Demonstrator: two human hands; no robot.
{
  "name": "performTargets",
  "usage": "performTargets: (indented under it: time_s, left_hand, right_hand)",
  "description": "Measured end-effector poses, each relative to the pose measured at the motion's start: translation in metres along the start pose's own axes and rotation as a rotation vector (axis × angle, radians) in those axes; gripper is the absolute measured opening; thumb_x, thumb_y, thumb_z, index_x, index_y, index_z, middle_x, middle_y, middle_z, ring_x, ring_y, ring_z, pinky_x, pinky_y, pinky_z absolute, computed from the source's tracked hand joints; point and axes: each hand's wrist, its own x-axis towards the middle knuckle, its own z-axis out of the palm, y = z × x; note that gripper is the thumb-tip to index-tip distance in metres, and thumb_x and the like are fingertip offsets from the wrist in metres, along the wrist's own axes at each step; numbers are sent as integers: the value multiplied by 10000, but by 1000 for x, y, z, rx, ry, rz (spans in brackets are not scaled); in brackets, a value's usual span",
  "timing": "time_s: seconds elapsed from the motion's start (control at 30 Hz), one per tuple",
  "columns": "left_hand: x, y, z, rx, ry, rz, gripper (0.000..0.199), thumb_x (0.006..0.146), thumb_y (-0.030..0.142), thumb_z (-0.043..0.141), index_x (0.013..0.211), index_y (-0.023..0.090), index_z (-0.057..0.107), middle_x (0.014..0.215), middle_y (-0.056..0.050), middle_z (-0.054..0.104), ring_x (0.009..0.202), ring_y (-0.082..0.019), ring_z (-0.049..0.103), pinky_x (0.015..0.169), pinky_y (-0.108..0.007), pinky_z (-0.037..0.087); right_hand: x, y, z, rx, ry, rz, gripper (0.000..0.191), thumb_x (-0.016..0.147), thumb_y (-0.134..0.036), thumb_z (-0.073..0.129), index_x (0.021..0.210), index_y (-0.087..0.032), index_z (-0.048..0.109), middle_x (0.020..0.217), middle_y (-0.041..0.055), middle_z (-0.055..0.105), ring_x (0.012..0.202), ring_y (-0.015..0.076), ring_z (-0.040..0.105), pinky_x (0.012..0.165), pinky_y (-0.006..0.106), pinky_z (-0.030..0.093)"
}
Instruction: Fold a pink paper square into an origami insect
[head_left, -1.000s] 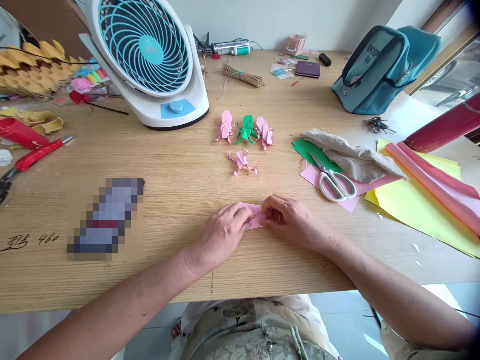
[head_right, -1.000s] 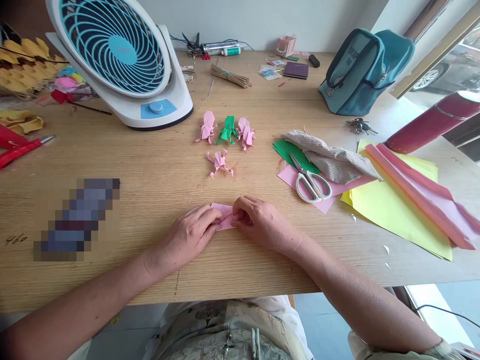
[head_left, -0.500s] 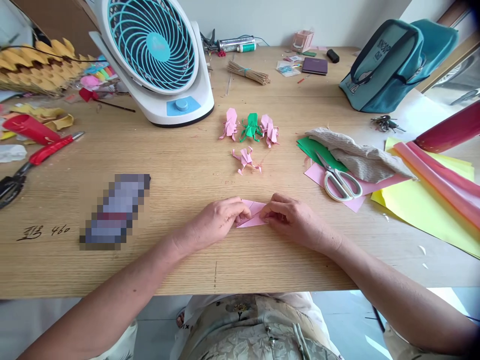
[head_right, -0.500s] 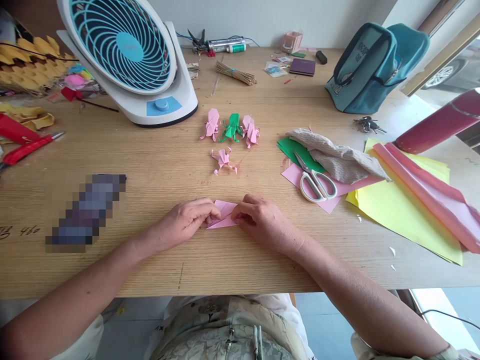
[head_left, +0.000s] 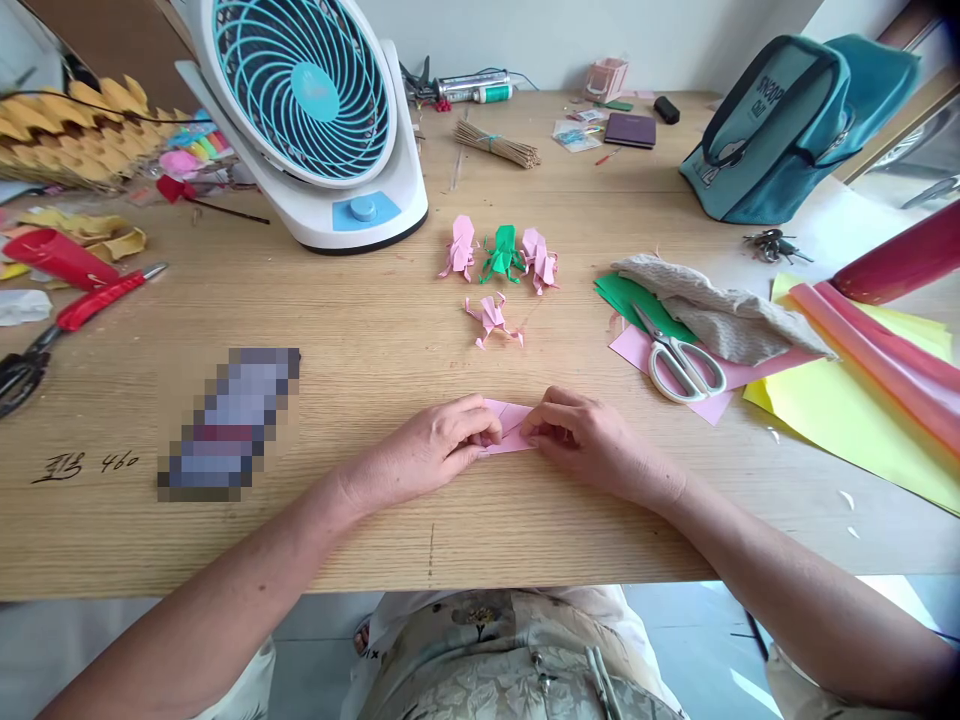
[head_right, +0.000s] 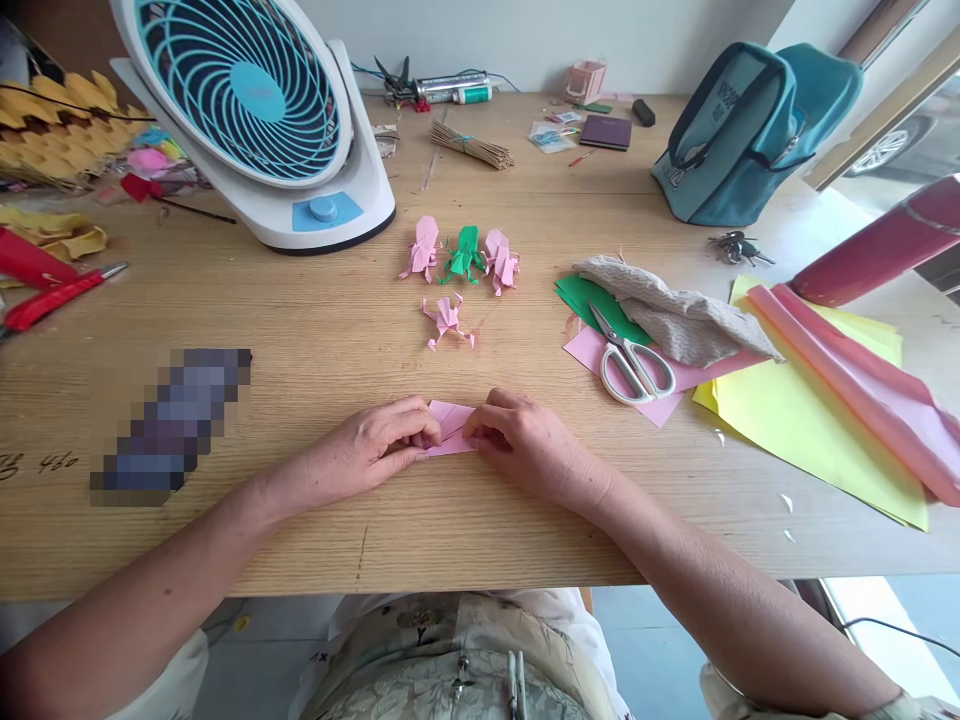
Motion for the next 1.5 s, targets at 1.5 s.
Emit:
performTargets:
  time_s: [1.5]
  left_hand:
    - [-8,-7,23,371,84,54,176,928,49,460,969,186,563,1001,-52,591,938,-208,513,811,-333,377]
  right_hand:
    - [6,-9,15,-163,121,101,145,869,-96,520,832,-220,455,777,15,603,711,168,544,664,268,367]
